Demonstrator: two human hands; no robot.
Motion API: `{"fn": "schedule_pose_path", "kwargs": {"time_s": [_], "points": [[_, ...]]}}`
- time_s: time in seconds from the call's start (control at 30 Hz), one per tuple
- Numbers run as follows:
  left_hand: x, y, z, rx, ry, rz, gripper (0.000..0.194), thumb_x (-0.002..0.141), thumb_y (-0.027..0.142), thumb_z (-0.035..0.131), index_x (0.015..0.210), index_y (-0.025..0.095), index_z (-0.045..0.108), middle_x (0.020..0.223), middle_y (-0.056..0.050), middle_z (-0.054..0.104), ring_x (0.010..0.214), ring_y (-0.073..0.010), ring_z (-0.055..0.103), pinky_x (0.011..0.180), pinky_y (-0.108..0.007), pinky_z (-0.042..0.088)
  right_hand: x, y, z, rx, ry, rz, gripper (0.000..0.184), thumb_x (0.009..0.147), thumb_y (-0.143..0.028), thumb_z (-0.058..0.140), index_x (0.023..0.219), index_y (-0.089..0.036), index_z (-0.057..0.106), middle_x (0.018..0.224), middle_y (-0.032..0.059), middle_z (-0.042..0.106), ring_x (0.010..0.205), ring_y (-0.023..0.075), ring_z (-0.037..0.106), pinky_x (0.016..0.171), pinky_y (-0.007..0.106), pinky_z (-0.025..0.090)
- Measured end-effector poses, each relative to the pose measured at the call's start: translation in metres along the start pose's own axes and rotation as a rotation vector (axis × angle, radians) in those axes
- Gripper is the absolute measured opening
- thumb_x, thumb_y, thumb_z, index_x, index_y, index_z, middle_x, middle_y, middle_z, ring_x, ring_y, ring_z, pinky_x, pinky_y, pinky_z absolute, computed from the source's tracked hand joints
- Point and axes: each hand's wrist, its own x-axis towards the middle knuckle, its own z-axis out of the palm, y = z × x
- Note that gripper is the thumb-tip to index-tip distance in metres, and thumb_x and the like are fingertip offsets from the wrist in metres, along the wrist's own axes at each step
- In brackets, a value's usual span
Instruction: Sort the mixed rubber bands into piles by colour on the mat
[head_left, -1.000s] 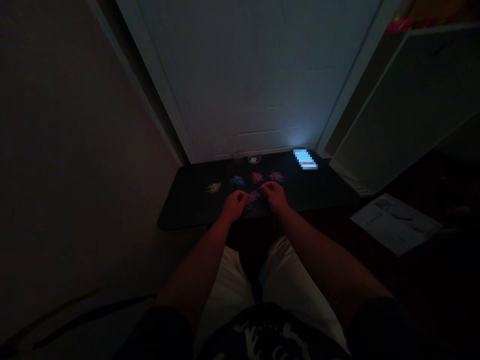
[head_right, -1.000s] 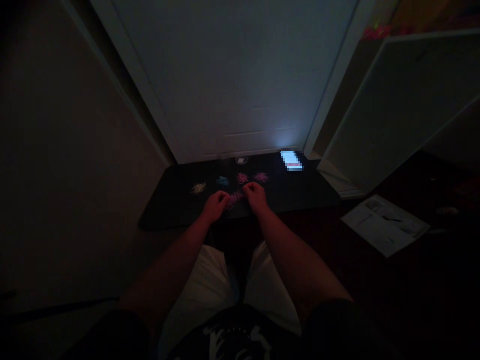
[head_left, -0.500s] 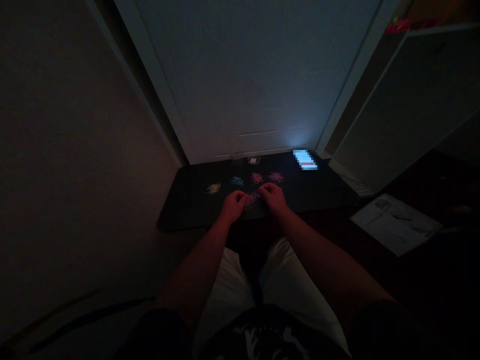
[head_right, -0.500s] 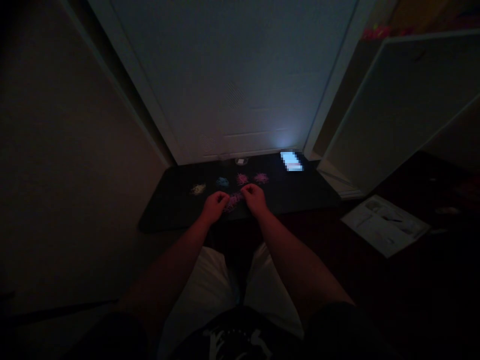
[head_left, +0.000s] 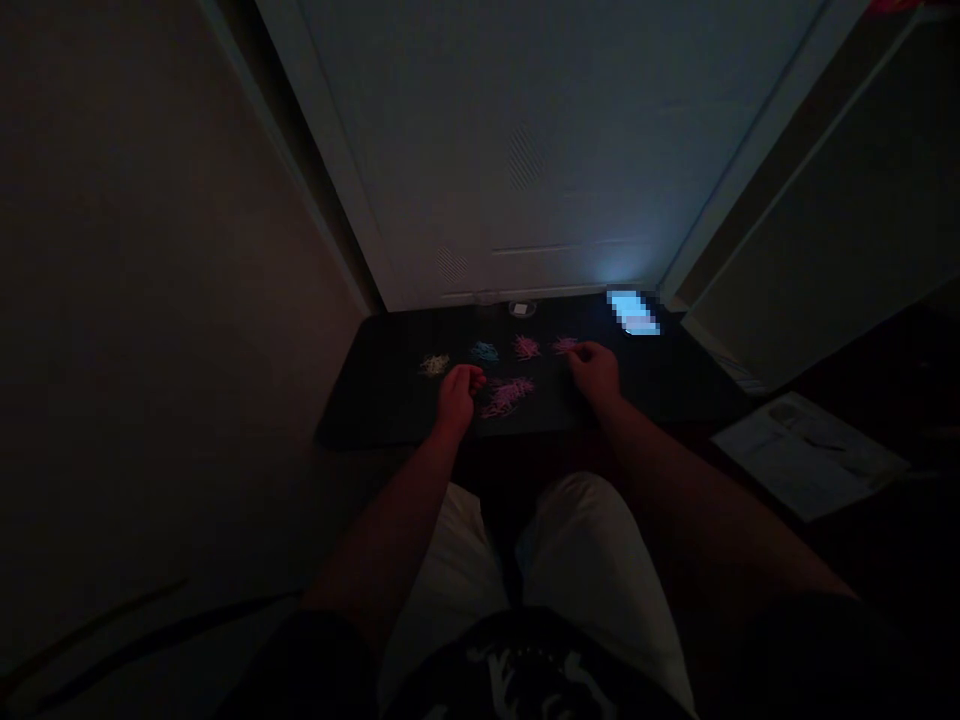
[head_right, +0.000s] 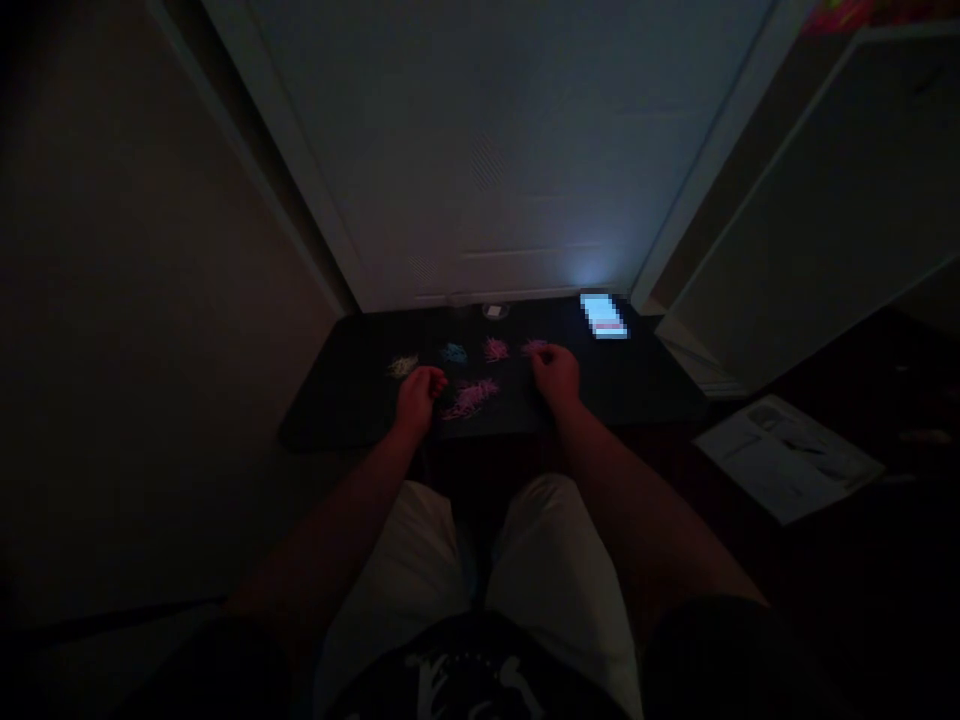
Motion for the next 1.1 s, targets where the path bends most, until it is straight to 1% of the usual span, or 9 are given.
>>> {"fn": "schedule_pose_path", "kwargs": {"time_s": [0.23,0.5,0.63,0.77,0.83,0.9,0.97,1.03,1.1], "points": [[-0.002,0.001,-0.001,-0.028,-0.02,-0.034,0.027,0.084,0.033,0.04,0.075,0.016,0.058,0.067,-0.002,0.059,0.058,-0.0082,0.05,0.054,-0.019,0.038,0.018,0.009,0.004,-0.189,0.007,0.039,0.024,0.075,-0.032,0.051,0.082,-0.016,0.067,0.079,0.0085,0.067,0.071,0.0198,0.059,0.067,0.031,0.043],[-0.005,0.006,-0.001,0.015,-0.048,-0.041,0.027,0.084,0.034,0.041,0.072,0.016,0.057,0.066,-0.002,0.058,0.059,-0.009,0.05,0.055,-0.02,0.038,0.025,0.008,0.003,-0.272,-0.005,0.093,0.023,0.076,-0.031,0.05,0.085,-0.016,0.066,0.083,0.0087,0.067,0.075,0.0197,0.06,0.068,0.031,0.044],[-0.007,0.011,0.0,0.122,-0.079,-0.015,0.025,0.083,0.034,0.043,0.073,0.016,0.058,0.067,-0.002,0.06,0.062,-0.0102,0.052,0.059,-0.022,0.04,0.022,0.008,0.003,-0.247,0.007,0.075,0.025,0.074,-0.03,0.051,0.089,-0.015,0.065,0.085,0.0094,0.066,0.076,0.0194,0.058,0.07,0.031,0.043],[-0.013,0.016,0.006,0.319,-0.076,0.051,0.015,0.078,0.03,0.052,0.077,0.016,0.058,0.072,-0.001,0.061,0.068,-0.0119,0.054,0.065,-0.024,0.043,0.013,0.008,-0.002,-0.115,0.061,0.032,0.031,0.073,-0.03,0.051,0.099,-0.014,0.06,0.079,0.0082,0.063,0.07,0.0182,0.056,0.065,0.031,0.043],[-0.017,0.017,0.01,0.431,-0.082,0.095,0.014,0.074,0.027,0.057,0.082,0.017,0.059,0.077,-0.002,0.061,0.071,-0.013,0.055,0.068,-0.025,0.044,0.004,0.007,-0.005,-0.062,0.056,0.0,0.028,0.074,-0.029,0.051,0.096,-0.014,0.059,0.076,0.0069,0.062,0.067,0.0171,0.054,0.064,0.029,0.042],[-0.02,0.017,0.015,0.543,-0.118,0.158,0.02,0.071,0.027,0.062,0.088,0.018,0.06,0.083,-0.004,0.062,0.075,-0.0147,0.056,0.071,-0.027,0.044,-0.008,0.004,-0.007,-0.045,-0.019,-0.05,0.022,0.074,-0.03,0.051,0.087,-0.016,0.06,0.074,0.0056,0.062,0.066,0.0163,0.053,0.063,0.028,0.041],[-0.022,0.016,0.018,0.646,-0.166,0.224,0.026,0.067,0.029,0.066,0.09,0.019,0.061,0.089,-0.006,0.062,0.079,-0.0167,0.056,0.074,-0.029,0.044,-0.021,0.0,-0.009,-0.041,-0.167,-0.11,0.017,0.073,-0.032,0.053,0.078,-0.017,0.061,0.071,0.0039,0.061,0.064,0.0155,0.052,0.061,0.028,0.04],[-0.022,0.014,0.019,0.721,-0.205,0.26,0.026,0.066,0.03,0.067,0.089,0.019,0.063,0.089,-0.007,0.063,0.079,-0.0178,0.056,0.075,-0.03,0.043,-0.033,-0.004,-0.008,-0.018,-0.322,-0.169,0.017,0.071,-0.033,0.056,0.075,-0.018,0.061,0.069,0.0021,0.061,0.062,0.0141,0.052,0.059,0.026,0.039],[-0.02,0.013,0.019,0.753,-0.231,0.257,0.021,0.068,0.03,0.065,0.086,0.019,0.065,0.086,-0.006,0.064,0.076,-0.0178,0.057,0.073,-0.03,0.043,-0.042,-0.008,-0.007,-0.015,-0.417,-0.217,0.018,0.07,-0.034,0.059,0.078,-0.018,0.062,0.068,0.0003,0.059,0.061,0.0131,0.052,0.057,0.025,0.038]]}}
